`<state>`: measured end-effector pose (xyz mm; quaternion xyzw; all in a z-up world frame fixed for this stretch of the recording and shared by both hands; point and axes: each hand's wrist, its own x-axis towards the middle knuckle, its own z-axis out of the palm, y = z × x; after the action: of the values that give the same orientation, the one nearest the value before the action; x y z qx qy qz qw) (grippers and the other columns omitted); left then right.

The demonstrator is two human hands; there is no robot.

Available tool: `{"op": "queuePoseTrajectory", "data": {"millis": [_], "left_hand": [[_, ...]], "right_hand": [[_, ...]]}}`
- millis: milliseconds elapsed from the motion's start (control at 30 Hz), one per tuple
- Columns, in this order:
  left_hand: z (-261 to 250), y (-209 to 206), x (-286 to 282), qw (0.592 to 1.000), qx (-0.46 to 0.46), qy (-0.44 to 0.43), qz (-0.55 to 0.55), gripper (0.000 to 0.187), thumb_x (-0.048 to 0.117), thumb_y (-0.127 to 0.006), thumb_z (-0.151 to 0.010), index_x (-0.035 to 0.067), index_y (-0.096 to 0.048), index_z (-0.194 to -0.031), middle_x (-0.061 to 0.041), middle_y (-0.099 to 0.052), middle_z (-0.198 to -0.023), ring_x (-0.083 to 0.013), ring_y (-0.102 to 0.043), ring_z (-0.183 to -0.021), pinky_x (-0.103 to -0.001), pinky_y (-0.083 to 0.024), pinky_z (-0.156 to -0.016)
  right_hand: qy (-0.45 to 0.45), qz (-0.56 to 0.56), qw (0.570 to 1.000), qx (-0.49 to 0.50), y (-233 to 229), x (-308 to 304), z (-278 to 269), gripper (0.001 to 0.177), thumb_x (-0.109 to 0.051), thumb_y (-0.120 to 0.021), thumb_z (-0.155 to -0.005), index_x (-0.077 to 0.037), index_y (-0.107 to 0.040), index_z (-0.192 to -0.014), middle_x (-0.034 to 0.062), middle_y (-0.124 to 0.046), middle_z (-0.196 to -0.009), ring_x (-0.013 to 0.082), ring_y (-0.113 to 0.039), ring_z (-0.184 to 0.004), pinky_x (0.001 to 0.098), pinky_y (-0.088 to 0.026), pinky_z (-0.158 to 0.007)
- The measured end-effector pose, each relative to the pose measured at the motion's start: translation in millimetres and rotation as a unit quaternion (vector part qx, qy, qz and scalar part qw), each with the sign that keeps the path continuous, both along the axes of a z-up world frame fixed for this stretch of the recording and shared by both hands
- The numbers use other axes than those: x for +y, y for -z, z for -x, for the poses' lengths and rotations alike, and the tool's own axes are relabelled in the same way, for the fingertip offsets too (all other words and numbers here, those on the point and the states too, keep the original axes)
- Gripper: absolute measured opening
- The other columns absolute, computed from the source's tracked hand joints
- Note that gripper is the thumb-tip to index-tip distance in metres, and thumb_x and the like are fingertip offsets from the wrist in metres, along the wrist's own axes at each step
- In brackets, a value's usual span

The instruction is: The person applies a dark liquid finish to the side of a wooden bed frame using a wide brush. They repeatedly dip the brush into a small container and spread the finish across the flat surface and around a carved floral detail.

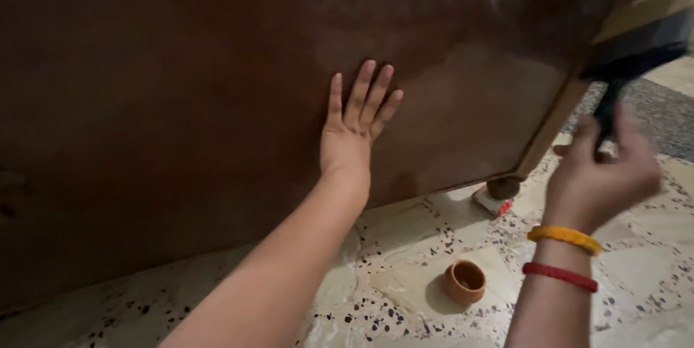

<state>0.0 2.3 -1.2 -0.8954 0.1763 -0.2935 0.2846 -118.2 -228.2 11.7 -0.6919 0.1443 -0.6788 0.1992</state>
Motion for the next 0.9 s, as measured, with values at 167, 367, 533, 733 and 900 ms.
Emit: {"op": "queuePoseTrajectory", "data": {"millis": [167, 367, 533, 733, 900], "left_hand": [[5.4, -6.4, 3.8, 0.998, 0.056, -0.006, -0.028, 0.117, 0.01, -0.063, -0.086, 0.02, 0.025, -0.163, -0.015, 0.032, -0.166, -0.044, 0.027, -0.148, -0.068, 0.007, -0.113], [8.5, -8.4, 4.4, 0.999, 0.025, -0.012, -0.031, 0.116, 0.01, -0.064, -0.087, 0.02, 0.024, -0.162, -0.016, 0.031, -0.165, -0.0445, 0.026, -0.147, -0.069, 0.007, -0.112], [8.4, -7.1, 3.7, 0.998, 0.051, -0.004, -0.028, 0.117, 0.01, -0.062, -0.086, 0.02, 0.025, -0.163, -0.015, 0.031, -0.166, -0.0435, 0.026, -0.148, -0.068, 0.007, -0.113], [5.2, -2.6, 3.0, 0.999, 0.026, 0.002, -0.022, 0.116, 0.003, -0.061, -0.085, 0.021, 0.024, -0.162, -0.014, 0.031, -0.166, -0.0436, 0.026, -0.147, -0.068, 0.007, -0.112], [-0.8, 1.6, 1.4, 1.0, -0.011, 0.018, 0.002, 0.11, -0.001, -0.056, -0.087, 0.021, 0.02, -0.163, -0.014, 0.029, -0.166, -0.0426, 0.027, -0.148, -0.067, 0.009, -0.114]], "right_hand": [[0.042, -0.1, 0.977, 0.181, 45.7, -13.7, -16.3, 0.036, -0.013, -0.085, -0.082, -0.004, -0.08, -0.117, 0.0195, -0.078, -0.104, 0.0312, -0.074, -0.095, 0.0415, -0.055, -0.091], [0.031, -0.208, 0.952, 0.221, 49.9, -9.8, -16.9, 0.047, -0.014, -0.087, -0.075, -0.006, -0.076, -0.12, 0.0176, -0.076, -0.105, 0.0286, -0.075, -0.096, 0.0392, -0.057, -0.088], [0.057, -0.199, 0.92, 0.333, 66.0, -4.7, -20.2, 0.037, -0.023, -0.083, -0.081, -0.01, -0.078, -0.115, 0.0209, -0.076, -0.1, 0.037, -0.073, -0.093, 0.0452, -0.057, -0.086], [0.062, -0.163, 0.865, 0.47, 127.6, 0.5, -42.4, 0.03, -0.013, -0.073, -0.076, -0.009, -0.075, -0.105, 0.0221, -0.075, -0.104, 0.0428, -0.069, -0.101, 0.0498, -0.056, -0.088], [0.103, -0.154, 0.862, 0.472, 154.8, -2.4, -55.9, 0.029, -0.011, -0.07, -0.077, -0.004, -0.075, -0.105, 0.0246, -0.073, -0.107, 0.0435, -0.068, -0.103, 0.0484, -0.055, -0.092]]}}
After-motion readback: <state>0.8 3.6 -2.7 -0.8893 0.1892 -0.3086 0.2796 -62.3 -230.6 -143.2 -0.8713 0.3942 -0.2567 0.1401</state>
